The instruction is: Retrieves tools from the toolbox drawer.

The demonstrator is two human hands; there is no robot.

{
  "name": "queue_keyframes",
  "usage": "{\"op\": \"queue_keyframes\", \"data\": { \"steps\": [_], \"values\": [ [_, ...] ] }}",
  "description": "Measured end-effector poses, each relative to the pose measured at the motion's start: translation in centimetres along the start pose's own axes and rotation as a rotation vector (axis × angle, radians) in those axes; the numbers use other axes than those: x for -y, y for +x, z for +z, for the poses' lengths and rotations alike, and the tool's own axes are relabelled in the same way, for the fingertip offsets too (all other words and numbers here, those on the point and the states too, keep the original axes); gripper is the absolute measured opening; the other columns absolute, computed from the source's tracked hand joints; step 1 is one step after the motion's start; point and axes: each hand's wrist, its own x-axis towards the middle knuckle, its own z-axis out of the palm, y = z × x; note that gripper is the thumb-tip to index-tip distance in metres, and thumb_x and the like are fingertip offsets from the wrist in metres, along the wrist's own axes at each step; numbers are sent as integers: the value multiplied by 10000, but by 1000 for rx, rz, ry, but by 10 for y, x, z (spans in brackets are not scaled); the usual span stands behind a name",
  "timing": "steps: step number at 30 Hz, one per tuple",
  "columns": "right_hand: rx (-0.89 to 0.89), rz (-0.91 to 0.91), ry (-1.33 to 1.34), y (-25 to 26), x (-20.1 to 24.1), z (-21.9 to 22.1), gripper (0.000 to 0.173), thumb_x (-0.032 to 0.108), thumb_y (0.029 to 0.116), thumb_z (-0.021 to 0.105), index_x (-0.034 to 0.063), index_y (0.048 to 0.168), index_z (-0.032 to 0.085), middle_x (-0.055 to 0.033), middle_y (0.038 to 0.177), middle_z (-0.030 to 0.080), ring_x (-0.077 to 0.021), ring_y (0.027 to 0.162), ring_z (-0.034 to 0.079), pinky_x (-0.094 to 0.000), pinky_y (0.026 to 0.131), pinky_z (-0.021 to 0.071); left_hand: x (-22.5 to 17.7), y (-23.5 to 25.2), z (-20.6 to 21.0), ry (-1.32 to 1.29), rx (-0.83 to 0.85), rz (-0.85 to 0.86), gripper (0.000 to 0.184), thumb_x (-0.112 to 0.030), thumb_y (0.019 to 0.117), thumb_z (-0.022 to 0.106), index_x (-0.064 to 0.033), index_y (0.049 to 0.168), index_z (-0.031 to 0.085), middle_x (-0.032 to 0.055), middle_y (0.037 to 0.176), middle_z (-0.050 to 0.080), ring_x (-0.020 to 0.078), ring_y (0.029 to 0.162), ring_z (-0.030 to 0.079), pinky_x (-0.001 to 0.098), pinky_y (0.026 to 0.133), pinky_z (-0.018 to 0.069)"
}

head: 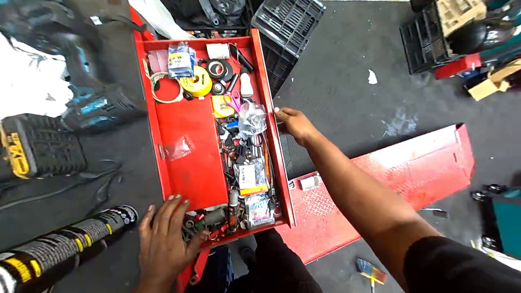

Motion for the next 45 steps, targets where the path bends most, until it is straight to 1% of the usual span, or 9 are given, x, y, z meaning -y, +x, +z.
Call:
{"op": "queue_keyframes", "data": {
  "steps": [5, 19, 23, 26, 30, 34, 37, 41, 45],
  "values": [
    [6, -87, -199, -11, -2, 15, 461, 404, 1048, 574, 141, 1426, 586, -85, 1262, 700, -203, 1054, 711, -457, 892, 597, -5, 0, -3, 39, 25, -16, 855, -748, 964, 295, -76, 1398, 595, 176, 1468, 571, 333, 1449, 455, 590, 1243, 203],
    [-123, -95, -230, -6, -10, 36, 371, 403, 1062, 554, 191, 1340, 679, -60, 1189, 727, -207, 1013, 732, -470, 872, 621, 5, -3, 4, 90, 13, -1, 797, -762, 947, 326, -166, 1404, 591, 88, 1477, 576, 251, 1467, 434, 560, 1250, 203],
    [-301, -553, -891, 4, 17, 56, 733, 548, 891, 720, 176, 1493, 530, -72, 1592, 441, -304, 1429, 450, -571, 1107, 432, 3, -2, 4, 106, 13, -5, 800, -761, 950, 310, -164, 1396, 602, 82, 1468, 586, 250, 1457, 447, 552, 1248, 208],
    [-135, -697, -1167, 1, 25, 92, 391, 385, 861, 765, 131, 1159, 752, -88, 1587, 462, -380, 1542, 262, -687, 1237, 135, -1, -4, 3, 111, 18, -17, 802, -775, 951, 304, -170, 1355, 640, 76, 1443, 610, 248, 1442, 470, 545, 1247, 215],
    [212, -902, -1281, -71, 12, 122, 183, 267, 876, 752, 162, 1026, 736, -58, 1114, 706, -297, 1107, 645, -561, 996, 494, 2, -2, 4, 90, 29, -18, 786, -771, 951, 323, -170, 1349, 638, 83, 1451, 601, 251, 1457, 450, 547, 1253, 203],
    [435, -935, -1089, -69, 18, 103, 219, 168, 892, 751, 137, 1106, 710, -56, 1018, 728, -267, 1001, 695, -517, 871, 554, 0, 0, 4, 79, 12, -17, 776, -769, 955, 318, -179, 1331, 654, 69, 1423, 624, 250, 1439, 471, 546, 1247, 210],
    [192, -886, -1085, -5, 51, 87, 222, 191, 924, 713, 128, 1136, 726, -96, 1040, 734, -317, 1014, 701, -579, 879, 555, -1, 1, 2, 88, 9, -18, 787, -768, 961, 312, -160, 1299, 678, 85, 1409, 638, 274, 1428, 487, 567, 1232, 236],
    [-56, -830, -1163, 17, 82, 86, 392, 428, 977, 644, 180, 1277, 688, -72, 1386, 624, -330, 1307, 546, -583, 1052, 426, -3, 1, 1, 85, 30, -22, 780, -744, 975, 305, -143, 1295, 686, 93, 1423, 627, 289, 1433, 482, 575, 1234, 239],
    [351, -895, -1195, -66, 31, 115, 660, 541, 811, 806, 233, 1367, 628, -89, 1407, 591, -343, 1265, 569, -592, 1001, 488, -2, -3, 1, 74, 35, -35, 774, -742, 975, 312, -147, 1289, 694, 91, 1420, 631, 290, 1428, 486, 575, 1233, 241]
  ]
}}
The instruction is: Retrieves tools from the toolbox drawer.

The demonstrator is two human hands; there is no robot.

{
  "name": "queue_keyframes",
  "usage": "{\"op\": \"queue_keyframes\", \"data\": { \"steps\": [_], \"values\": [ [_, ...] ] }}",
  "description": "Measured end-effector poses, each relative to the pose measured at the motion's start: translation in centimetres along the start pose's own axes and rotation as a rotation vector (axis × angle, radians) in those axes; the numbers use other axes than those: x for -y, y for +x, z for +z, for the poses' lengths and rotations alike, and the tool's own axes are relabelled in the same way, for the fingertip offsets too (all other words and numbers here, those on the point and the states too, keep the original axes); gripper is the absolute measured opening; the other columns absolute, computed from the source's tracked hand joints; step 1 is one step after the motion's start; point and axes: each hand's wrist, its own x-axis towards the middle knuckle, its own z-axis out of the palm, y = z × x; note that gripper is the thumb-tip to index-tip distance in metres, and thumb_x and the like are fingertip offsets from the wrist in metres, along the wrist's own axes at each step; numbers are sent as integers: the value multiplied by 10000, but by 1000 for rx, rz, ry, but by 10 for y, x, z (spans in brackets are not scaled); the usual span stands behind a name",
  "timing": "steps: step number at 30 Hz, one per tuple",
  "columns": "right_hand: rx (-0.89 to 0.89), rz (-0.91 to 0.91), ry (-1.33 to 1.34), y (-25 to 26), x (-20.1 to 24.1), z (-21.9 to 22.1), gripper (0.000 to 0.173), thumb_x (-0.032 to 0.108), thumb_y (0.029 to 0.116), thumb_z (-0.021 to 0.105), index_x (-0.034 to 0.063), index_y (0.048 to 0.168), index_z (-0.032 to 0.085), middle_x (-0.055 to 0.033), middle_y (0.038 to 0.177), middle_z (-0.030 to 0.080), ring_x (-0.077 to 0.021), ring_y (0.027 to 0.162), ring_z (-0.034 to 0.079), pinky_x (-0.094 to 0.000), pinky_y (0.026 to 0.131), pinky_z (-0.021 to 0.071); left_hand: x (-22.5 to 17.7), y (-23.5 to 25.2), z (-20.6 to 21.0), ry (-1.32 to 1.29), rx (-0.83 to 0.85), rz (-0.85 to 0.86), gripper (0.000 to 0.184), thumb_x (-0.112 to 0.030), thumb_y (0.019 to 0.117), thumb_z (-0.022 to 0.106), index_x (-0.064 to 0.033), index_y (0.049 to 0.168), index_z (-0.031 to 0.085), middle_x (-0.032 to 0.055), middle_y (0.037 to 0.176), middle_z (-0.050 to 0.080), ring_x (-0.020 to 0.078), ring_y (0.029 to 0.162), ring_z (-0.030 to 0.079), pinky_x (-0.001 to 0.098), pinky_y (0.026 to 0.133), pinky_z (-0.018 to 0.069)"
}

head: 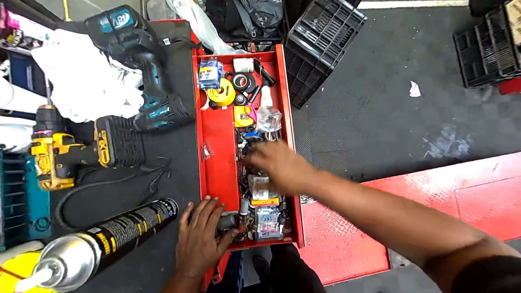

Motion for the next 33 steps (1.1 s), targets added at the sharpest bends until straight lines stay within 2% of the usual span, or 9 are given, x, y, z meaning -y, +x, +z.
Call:
{"op": "queue_keyframes", "data": {
  "steps": [2, 6, 11, 15, 19, 21, 25, 30, 33],
  "values": [
    [182, -38, -49, -27, 19, 36, 786, 413, 782, 869, 273, 1478, 530, -116, 1439, 559, -368, 1227, 577, -569, 942, 499, -1, 2, 0, 1, -6, 0, 768, -739, 978, 308, -150, 1284, 695, 87, 1419, 630, 289, 1430, 483, 573, 1232, 243],
    [58, 42, 139, -22, -4, 26, 579, 144, 839, 790, 209, 1390, 624, -122, 1139, 713, -327, 1015, 697, -563, 872, 565, 0, 3, -1, -6, 5, 3, 740, -727, 972, 356, -144, 1276, 694, 88, 1416, 628, 287, 1428, 485, 584, 1224, 250],
    [-106, 290, 274, 33, -44, -53, 549, 283, 916, 738, 222, 1431, 556, -83, 1175, 717, -287, 992, 715, -602, 826, 574, -3, 3, -2, -5, 39, 4, 717, -681, 976, 381, -120, 1305, 683, 97, 1448, 600, 288, 1448, 455, 583, 1233, 222],
    [-49, 215, 238, 59, -43, -58, 562, 318, 903, 745, 251, 1424, 543, -51, 1130, 724, -247, 968, 718, -557, 823, 584, -3, 4, -2, -5, 15, 7, 751, -705, 975, 358, -113, 1296, 688, 106, 1437, 609, 294, 1436, 472, 586, 1232, 229],
    [145, 92, 97, 57, -43, -41, 755, 455, 848, 807, 294, 1513, 488, -62, 1351, 648, -315, 1245, 595, -626, 1015, 454, -3, 3, -2, -1, 18, -2, 756, -716, 971, 347, -123, 1283, 696, 105, 1430, 615, 300, 1434, 475, 595, 1228, 228],
    [44, 133, 143, 48, -53, -49, 802, 503, 842, 805, 271, 1537, 480, -66, 1375, 631, -311, 1276, 572, -625, 1050, 431, -2, 4, -1, -11, 23, -8, 757, -721, 970, 348, -126, 1281, 699, 104, 1428, 620, 303, 1432, 480, 599, 1227, 237],
    [-256, 419, 456, 14, -87, -48, 698, 496, 890, 760, 202, 1483, 539, -56, 1338, 644, -223, 1220, 614, -487, 1040, 508, -2, 3, -1, -19, 31, -3, 756, -719, 971, 354, -122, 1290, 691, 102, 1436, 610, 300, 1440, 467, 596, 1230, 226],
    [-285, 806, 734, -9, -68, 18, 678, 483, 998, 625, 246, 1587, 389, -143, 1465, 542, -287, 1190, 642, -556, 968, 547, -1, 5, -2, -24, 22, 0, 746, -708, 978, 353, -123, 1301, 686, 100, 1442, 607, 293, 1443, 464, 592, 1232, 228],
    [-294, 881, 756, 1, -57, 27, 622, 538, 1000, 590, 316, 1562, 443, -118, 1399, 605, -290, 1177, 648, -585, 954, 535, -1, 5, -3, -28, 22, -6, 776, -722, 974, 346, -108, 1333, 658, 100, 1450, 600, 282, 1452, 454, 577, 1240, 221]
  ]
}}
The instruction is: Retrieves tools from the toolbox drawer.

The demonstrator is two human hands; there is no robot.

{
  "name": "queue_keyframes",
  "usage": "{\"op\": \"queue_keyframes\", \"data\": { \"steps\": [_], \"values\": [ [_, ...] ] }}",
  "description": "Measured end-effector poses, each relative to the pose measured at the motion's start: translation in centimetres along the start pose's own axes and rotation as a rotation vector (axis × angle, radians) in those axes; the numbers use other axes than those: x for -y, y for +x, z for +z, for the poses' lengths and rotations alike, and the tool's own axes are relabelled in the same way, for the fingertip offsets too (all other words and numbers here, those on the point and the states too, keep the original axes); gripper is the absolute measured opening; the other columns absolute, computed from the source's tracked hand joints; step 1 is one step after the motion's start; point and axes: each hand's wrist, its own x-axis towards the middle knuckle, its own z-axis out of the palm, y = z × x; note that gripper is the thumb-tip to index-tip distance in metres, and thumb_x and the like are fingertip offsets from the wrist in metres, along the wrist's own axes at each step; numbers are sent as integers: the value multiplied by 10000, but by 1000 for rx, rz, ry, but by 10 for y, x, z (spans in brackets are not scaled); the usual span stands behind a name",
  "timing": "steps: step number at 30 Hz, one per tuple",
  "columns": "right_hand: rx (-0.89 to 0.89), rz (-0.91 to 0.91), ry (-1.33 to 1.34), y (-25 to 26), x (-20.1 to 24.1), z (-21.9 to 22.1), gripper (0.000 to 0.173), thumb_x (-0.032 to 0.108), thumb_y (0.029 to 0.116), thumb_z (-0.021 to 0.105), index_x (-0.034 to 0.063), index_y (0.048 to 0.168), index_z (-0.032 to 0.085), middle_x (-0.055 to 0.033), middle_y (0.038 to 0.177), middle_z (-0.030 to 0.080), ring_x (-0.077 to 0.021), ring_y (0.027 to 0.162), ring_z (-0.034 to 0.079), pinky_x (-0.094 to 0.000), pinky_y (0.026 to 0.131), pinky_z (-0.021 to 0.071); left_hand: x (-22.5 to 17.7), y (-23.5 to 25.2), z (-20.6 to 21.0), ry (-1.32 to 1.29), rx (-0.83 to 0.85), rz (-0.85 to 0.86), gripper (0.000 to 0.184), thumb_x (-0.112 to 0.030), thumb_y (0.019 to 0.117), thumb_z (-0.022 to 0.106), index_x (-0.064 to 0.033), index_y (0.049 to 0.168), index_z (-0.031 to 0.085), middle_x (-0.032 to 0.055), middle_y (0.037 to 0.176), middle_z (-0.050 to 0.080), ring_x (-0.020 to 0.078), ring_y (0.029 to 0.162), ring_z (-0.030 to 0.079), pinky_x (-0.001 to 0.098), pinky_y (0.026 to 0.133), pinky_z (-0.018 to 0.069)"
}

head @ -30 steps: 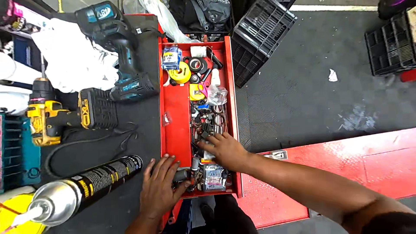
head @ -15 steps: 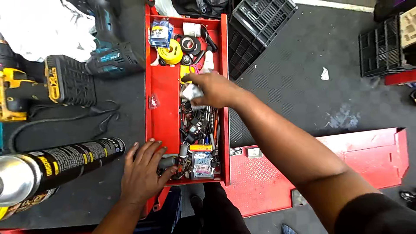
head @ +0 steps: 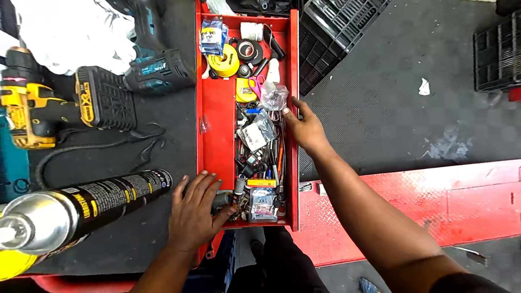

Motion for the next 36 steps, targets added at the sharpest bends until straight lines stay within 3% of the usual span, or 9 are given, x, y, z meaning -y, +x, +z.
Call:
{"op": "queue_keyframes", "data": {
  "steps": [4, 7, 9, 13, 19, 22, 25, 29, 36],
  "values": [
    [6, -20, -5, 0, 15, 18, 589, 548, 1011, 559, 328, 1548, 457, -81, 1331, 663, -277, 1074, 695, -604, 889, 551, 1, 1, 1, 11, -1, -1, 840, -753, 963, 317, -104, 1411, 605, 104, 1508, 555, 276, 1481, 421, 572, 1244, 220],
    [60, -46, 84, 0, 24, 41, 656, 512, 1028, 555, 299, 1610, 340, -78, 1337, 673, -281, 990, 726, -587, 834, 585, 1, -2, 2, 24, -8, -2, 869, -775, 950, 293, -134, 1476, 552, 110, 1547, 518, 278, 1488, 414, 587, 1243, 217],
    [103, -40, 205, 3, 34, 59, 691, 479, 1034, 566, 289, 1630, 273, -86, 1339, 674, -287, 1022, 723, -585, 852, 583, 1, 1, 2, 42, -17, 8, 895, -813, 931, 301, -159, 1494, 538, 125, 1561, 501, 294, 1490, 411, 595, 1238, 220],
    [225, -9, 458, 12, 52, 95, 612, 455, 1054, 537, 189, 1584, 388, -109, 1335, 671, -259, 1142, 684, -540, 956, 558, -1, 4, 4, 130, -9, 44, 855, -839, 869, 407, -284, 1507, 532, 118, 1618, 426, 311, 1538, 320, 609, 1242, 174],
    [409, -30, 604, 30, 65, 132, 484, 427, 1094, 466, 171, 1500, 524, -110, 1323, 669, -269, 1107, 693, -540, 925, 576, 5, 2, 9, 196, 37, 65, 592, -693, 863, 597, -280, 1261, 740, 129, 1565, 499, 347, 1518, 352, 634, 1240, 152],
    [587, -150, 609, 49, 54, 138, 444, 368, 1105, 463, 156, 1481, 568, -105, 1399, 638, -235, 1242, 638, -507, 1054, 509, 0, 4, 6, 226, 85, 39, 442, -545, 905, 614, -210, 1133, 789, 154, 1536, 528, 377, 1504, 372, 630, 1241, 149],
    [480, -141, 563, 69, 50, 154, 419, 391, 1089, 496, 126, 1366, 665, -104, 1344, 670, -237, 1259, 616, -545, 1069, 470, -1, 4, 5, 235, 109, 36, 431, -506, 903, 619, -197, 1156, 781, 175, 1520, 536, 383, 1497, 381, 634, 1241, 144],
    [444, 137, 641, 77, 61, 200, 647, 536, 1024, 559, 172, 1544, 429, -177, 1331, 655, -335, 1207, 645, -606, 999, 512, 1, 4, 4, 231, 96, 46, 384, -491, 893, 623, -230, 1126, 781, 157, 1489, 569, 368, 1488, 396, 618, 1241, 145],
    [428, 247, 554, 88, 58, 213, 646, 513, 897, 758, 25, 1296, 617, -236, 1192, 673, -361, 1097, 655, -594, 929, 526, 1, 1, 7, 184, 59, 23, 370, -504, 902, 607, -240, 1100, 776, 120, 1472, 593, 336, 1477, 423, 614, 1245, 158]
  ]
}}
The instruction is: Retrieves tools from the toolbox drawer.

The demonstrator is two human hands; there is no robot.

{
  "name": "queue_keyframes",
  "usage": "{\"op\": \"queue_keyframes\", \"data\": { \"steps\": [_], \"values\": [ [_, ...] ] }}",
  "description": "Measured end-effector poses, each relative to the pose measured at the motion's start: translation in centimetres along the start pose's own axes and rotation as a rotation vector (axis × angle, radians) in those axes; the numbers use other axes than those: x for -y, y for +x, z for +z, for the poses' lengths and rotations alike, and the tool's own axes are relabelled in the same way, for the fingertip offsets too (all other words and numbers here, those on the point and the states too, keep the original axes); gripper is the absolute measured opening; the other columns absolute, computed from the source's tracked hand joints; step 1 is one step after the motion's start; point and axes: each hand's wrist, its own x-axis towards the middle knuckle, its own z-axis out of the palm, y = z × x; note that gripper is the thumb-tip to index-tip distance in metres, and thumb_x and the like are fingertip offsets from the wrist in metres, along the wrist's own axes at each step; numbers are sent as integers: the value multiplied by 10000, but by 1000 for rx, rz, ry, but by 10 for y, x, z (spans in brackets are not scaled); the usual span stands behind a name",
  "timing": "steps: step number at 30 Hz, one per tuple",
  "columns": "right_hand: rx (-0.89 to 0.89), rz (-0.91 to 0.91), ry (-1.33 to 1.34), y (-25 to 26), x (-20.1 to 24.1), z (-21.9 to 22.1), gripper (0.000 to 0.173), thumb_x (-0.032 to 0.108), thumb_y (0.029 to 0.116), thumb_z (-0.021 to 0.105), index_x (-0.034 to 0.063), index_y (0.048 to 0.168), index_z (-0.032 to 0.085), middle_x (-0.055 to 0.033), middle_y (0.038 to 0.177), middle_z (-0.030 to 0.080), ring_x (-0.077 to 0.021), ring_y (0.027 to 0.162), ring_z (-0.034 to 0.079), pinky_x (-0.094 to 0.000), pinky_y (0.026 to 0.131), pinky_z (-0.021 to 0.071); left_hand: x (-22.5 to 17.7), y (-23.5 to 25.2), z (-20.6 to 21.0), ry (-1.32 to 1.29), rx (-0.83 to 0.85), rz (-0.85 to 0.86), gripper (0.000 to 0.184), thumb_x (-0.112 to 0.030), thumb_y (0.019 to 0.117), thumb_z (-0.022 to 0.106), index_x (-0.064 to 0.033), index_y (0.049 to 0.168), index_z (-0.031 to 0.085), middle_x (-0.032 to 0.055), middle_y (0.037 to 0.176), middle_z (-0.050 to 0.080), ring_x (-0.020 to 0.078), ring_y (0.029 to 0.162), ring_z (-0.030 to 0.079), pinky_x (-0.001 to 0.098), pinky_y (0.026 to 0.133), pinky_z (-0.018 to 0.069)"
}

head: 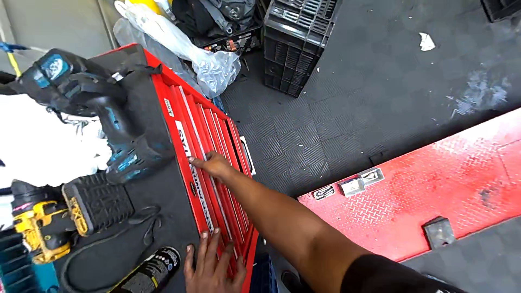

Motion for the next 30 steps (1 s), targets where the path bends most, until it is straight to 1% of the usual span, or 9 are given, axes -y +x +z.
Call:
{"op": "queue_keyframes", "data": {
  "steps": [2, 4, 7, 9, 11, 14, 17, 23, 30],
  "values": [
    [-91, 0, -94, -9, 6, -10, 757, 557, 810, 822, 26, 1306, 612, -235, 1150, 688, -378, 1076, 667, -613, 912, 536, -1, 0, 1, -5, -31, -11, 409, -516, 917, 576, -235, 1148, 762, 90, 1478, 591, 310, 1480, 423, 600, 1250, 169],
    [-156, -40, -128, -17, 1, -36, 757, 562, 794, 830, 23, 1284, 626, -226, 1108, 698, -367, 1038, 678, -603, 901, 546, -1, -1, 1, -22, -47, -11, 451, -527, 927, 561, -217, 1194, 751, 80, 1495, 579, 303, 1489, 412, 590, 1255, 171],
    [-226, -99, -111, -28, -5, -94, 614, 613, 898, 697, 40, 1117, 678, -155, 964, 707, -269, 866, 689, -511, 787, 573, -1, 0, 2, -50, -59, -20, 489, -547, 935, 546, -207, 1232, 734, 77, 1498, 575, 300, 1485, 416, 587, 1250, 186],
    [-263, -116, -88, -40, -8, -131, 586, 632, 967, 587, 62, 1077, 670, -125, 928, 696, -231, 811, 676, -459, 723, 567, -1, -3, 0, -68, -44, -28, 505, -557, 938, 551, -194, 1235, 738, 93, 1495, 576, 312, 1480, 422, 597, 1246, 201],
    [-318, -115, -90, -57, -5, -170, 590, 642, 990, 534, 84, 1135, 659, -126, 998, 709, -242, 857, 703, -467, 743, 595, -1, 0, -1, -80, -32, -26, 501, -549, 946, 546, -182, 1225, 743, 110, 1494, 576, 329, 1479, 422, 606, 1241, 200],
    [-403, -120, -103, -88, 3, -228, 620, 622, 1016, 490, 93, 1318, 608, -121, 1165, 679, -242, 943, 689, -445, 790, 580, -1, 0, -1, -84, -30, -9, 503, -551, 956, 525, -183, 1225, 736, 117, 1508, 560, 336, 1496, 393, 602, 1247, 168],
    [-464, -83, -57, -118, 2, -272, 615, 621, 1028, 468, 118, 1362, 587, -88, 1169, 696, -225, 939, 708, -412, 769, 588, 1, -1, 1, -89, -31, 6, 526, -565, 962, 499, -179, 1241, 723, 126, 1523, 543, 342, 1514, 362, 603, 1252, 142],
    [-472, -32, -18, -153, -20, -306, 525, 536, 1047, 510, 100, 1332, 577, -93, 1134, 708, -211, 886, 710, -389, 742, 587, 2, 0, -1, -76, 9, 5, 557, -593, 979, 463, -203, 1301, 699, 127, 1532, 532, 336, 1518, 352, 601, 1252, 119],
    [-461, -35, -28, -167, -33, -314, 529, 518, 1069, 464, 79, 1338, 587, -75, 1120, 721, -184, 863, 726, -354, 739, 605, -1, -1, -2, -105, -23, -9, 649, -614, 1011, 353, -145, 1287, 707, 130, 1515, 552, 356, 1506, 374, 616, 1251, 150]
  ]
}}
